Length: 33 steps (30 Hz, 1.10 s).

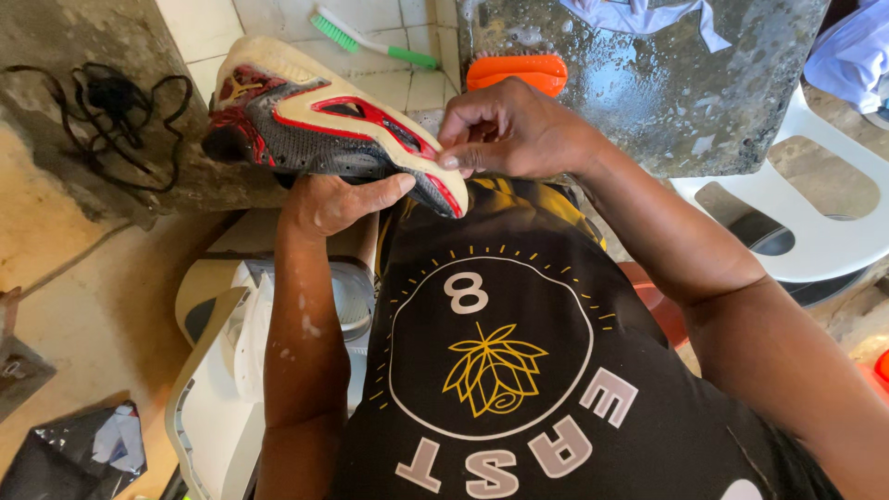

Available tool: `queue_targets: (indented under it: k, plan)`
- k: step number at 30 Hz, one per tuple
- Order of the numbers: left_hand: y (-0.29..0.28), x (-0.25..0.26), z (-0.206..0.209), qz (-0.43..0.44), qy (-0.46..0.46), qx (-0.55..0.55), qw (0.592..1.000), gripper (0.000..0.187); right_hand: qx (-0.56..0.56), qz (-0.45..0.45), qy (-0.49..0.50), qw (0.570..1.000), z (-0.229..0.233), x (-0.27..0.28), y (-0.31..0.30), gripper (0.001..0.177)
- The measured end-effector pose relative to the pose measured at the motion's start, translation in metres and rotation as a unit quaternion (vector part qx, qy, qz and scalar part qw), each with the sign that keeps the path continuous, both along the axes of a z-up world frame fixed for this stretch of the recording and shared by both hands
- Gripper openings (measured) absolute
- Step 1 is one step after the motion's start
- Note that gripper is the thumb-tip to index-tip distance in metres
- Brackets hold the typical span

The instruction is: The person cleans a pair of sneakers by scrubbing the midsoles and uppers with an orange brush and wiping them with a cloth.

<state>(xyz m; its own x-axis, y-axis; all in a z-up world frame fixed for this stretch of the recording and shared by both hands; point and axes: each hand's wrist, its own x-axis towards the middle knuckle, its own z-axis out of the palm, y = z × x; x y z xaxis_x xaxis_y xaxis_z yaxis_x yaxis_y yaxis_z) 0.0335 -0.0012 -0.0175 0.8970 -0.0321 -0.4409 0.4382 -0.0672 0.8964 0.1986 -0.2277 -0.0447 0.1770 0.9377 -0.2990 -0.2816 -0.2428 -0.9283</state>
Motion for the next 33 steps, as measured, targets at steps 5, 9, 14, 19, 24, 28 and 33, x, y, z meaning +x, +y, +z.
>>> queue_targets:
  k: [5, 9, 14, 19, 24, 28, 33]
  plan:
    - [0.002, 0.002, 0.008, 0.001, -0.025, 0.003, 1.000, 0.028, 0.005, -0.014, -0.022, 1.000, 0.008, -0.001, -0.002, 0.019]
    - [0.006, 0.003, 0.017, -0.030, -0.074, 0.047, 0.996, 0.028, 0.012, -0.010, -0.027, 1.000, 0.018, 0.001, -0.004, 0.018]
    - [0.007, 0.010, 0.026, -0.056, -0.166, 0.120, 0.977, 0.032, 0.052, -0.005, -0.019, 0.998, 0.026, 0.004, -0.005, 0.015]
    - [0.021, 0.026, 0.041, -0.108, -0.063, -0.030, 0.992, 0.027, 0.050, 0.005, -0.020, 0.999, 0.036, 0.002, -0.004, 0.014]
    - [0.022, 0.035, 0.037, -0.112, -0.107, 0.008, 0.988, 0.035, 0.051, 0.010, -0.019, 0.998, 0.034, 0.001, -0.004, 0.013]
    - [0.029, 0.034, 0.029, -0.151, -0.062, 0.059, 0.985, 0.038, 0.055, 0.000, -0.041, 0.998, 0.019, -0.003, -0.007, 0.015]
    - [0.032, 0.026, 0.011, -0.104, -0.074, 0.071, 0.989, 0.042, -0.052, -0.011, -0.216, 0.975, 0.003, 0.009, -0.016, 0.032]
